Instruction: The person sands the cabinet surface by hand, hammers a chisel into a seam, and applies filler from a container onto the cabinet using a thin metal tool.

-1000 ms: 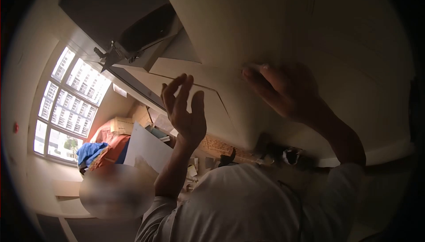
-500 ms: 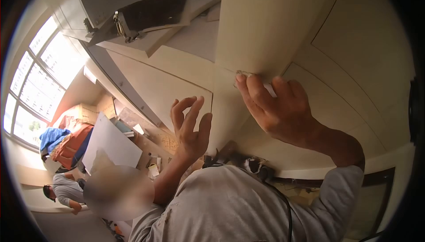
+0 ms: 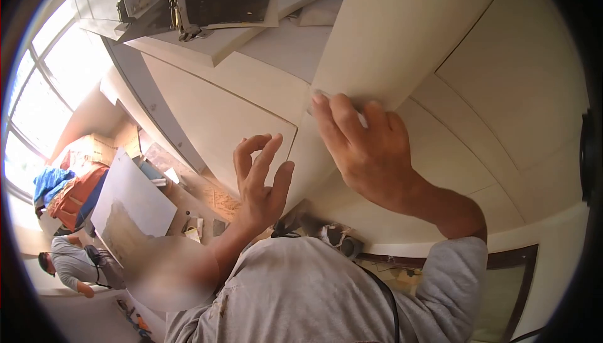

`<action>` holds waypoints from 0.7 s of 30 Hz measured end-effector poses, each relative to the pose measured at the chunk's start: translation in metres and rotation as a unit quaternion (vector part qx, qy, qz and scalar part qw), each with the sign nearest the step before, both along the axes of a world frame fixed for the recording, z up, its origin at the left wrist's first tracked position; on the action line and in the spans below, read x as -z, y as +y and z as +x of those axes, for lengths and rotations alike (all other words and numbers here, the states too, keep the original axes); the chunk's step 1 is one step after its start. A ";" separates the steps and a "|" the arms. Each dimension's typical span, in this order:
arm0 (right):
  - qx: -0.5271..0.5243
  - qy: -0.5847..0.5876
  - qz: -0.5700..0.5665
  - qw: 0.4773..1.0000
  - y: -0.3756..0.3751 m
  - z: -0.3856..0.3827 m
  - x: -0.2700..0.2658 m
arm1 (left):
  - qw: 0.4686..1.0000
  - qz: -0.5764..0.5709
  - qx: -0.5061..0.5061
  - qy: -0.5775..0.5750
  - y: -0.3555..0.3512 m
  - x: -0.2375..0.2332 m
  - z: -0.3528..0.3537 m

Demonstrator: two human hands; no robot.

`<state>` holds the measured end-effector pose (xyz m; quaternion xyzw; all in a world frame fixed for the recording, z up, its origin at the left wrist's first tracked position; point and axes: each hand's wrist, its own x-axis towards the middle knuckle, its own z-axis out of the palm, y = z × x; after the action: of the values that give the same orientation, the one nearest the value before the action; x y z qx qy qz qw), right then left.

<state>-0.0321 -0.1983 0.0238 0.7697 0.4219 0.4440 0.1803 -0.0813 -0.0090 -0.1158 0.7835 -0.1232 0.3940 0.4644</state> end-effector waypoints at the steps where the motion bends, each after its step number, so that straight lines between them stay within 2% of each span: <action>1: 0.000 -0.002 -0.006 1.000 -0.005 -0.002 0.003 | 1.000 -0.006 0.000 -0.002 0.001 0.001 -0.001; 6: 0.019 0.031 -0.015 0.999 -0.005 -0.009 -0.003 | 0.999 -0.042 0.007 0.006 0.004 -0.001 -0.007; 14: 0.011 -0.015 -0.005 1.000 -0.004 -0.001 0.009 | 0.999 -0.039 0.009 0.014 0.012 -0.003 -0.005; 19: 0.002 -0.043 0.006 0.999 0.003 0.005 0.007 | 0.999 -0.006 0.039 -0.020 0.009 -0.021 0.007; 21: 0.017 -0.005 0.017 1.000 -0.006 -0.001 0.009 | 0.999 -0.010 0.036 -0.039 0.013 -0.027 0.013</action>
<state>-0.0331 -0.2041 0.0150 0.7773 0.4003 0.4521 0.1764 -0.0687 0.0044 -0.0886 0.7577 -0.1653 0.4084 0.4813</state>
